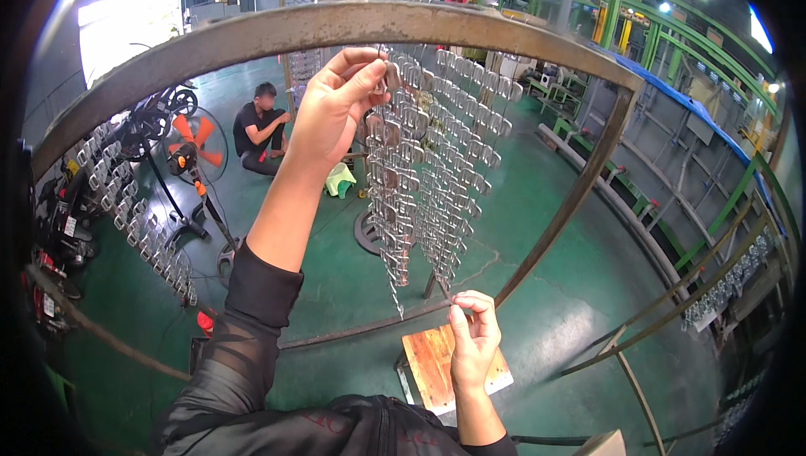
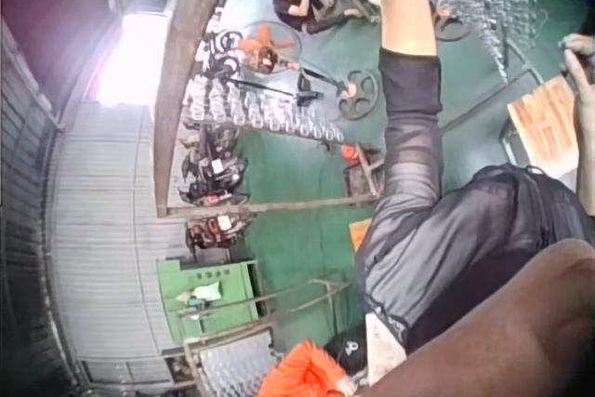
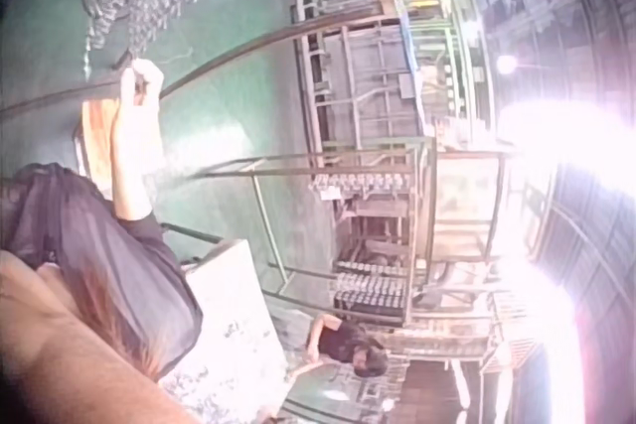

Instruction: The person strings small metal buckles onto a metal hook, picking them from a pile and sliding them one by one onto the wire, then hangs the completed string onto a large industrial metal rack.

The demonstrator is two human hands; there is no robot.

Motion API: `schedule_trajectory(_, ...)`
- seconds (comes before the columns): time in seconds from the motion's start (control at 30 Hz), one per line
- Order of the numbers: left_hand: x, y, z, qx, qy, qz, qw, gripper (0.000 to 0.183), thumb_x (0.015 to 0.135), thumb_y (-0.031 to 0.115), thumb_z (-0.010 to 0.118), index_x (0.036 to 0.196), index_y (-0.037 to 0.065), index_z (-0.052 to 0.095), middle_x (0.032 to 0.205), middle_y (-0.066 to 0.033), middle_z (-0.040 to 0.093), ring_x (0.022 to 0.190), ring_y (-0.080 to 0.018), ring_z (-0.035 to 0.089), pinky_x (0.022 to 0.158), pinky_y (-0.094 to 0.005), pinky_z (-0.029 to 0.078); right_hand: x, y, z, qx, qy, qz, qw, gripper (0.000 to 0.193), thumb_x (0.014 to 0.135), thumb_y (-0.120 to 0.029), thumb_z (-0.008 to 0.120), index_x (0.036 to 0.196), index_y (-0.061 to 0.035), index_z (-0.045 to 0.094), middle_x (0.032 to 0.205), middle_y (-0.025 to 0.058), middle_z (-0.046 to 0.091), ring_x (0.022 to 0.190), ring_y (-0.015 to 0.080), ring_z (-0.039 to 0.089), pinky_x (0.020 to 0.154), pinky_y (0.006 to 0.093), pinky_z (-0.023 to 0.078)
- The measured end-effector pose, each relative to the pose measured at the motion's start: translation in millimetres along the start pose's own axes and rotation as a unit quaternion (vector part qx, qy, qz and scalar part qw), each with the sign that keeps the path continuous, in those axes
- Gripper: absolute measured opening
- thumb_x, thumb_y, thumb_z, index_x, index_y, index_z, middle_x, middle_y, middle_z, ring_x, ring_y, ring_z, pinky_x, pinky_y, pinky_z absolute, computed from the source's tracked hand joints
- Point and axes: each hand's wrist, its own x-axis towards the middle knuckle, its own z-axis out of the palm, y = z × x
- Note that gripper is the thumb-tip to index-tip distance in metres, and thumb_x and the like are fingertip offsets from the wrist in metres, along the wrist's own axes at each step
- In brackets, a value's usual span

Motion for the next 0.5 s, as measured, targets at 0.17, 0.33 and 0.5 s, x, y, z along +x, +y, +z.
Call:
schedule_trajectory(0.17,29.9,-13.7,3.8,0.020,0.016,-0.004,1.000,0.019,0.087,0.009,0.062,0.104,0.001,0.060,0.098,-0.0070,0.064,0.087,-0.0156,0.061,0.076,-0.0325,0.048,12.1,2.0,0.2,0.016,0.014,0.008,1.000,0.008,0.086,0.000,0.057,0.093,-0.0036,0.056,0.101,0.0058,0.051,0.092,0.0138,0.053,0.073,0.0259,0.046)
schedule_trajectory(0.33,51.6,-27.0,12.8,-0.020,-0.028,0.091,0.995,0.025,0.088,0.022,0.063,0.107,0.007,0.058,0.101,-0.0026,0.059,0.089,-0.0088,0.054,0.074,-0.0279,0.047,18.7,0.4,-3.4,0.042,0.025,0.044,0.998,0.012,0.084,0.003,0.059,0.095,-0.0017,0.056,0.102,0.0057,0.051,0.094,0.0126,0.051,0.079,0.0253,0.044)
schedule_trajectory(0.5,66.0,-16.3,16.8,0.047,-0.055,0.043,0.996,0.026,0.087,0.019,0.062,0.105,0.002,0.053,0.098,-0.0026,0.058,0.091,-0.0087,0.055,0.082,-0.0242,0.045,18.0,3.0,-4.0,0.051,0.034,0.069,0.996,0.012,0.085,0.004,0.058,0.095,-0.0011,0.055,0.102,0.0059,0.051,0.091,0.0118,0.052,0.078,0.0249,0.045)
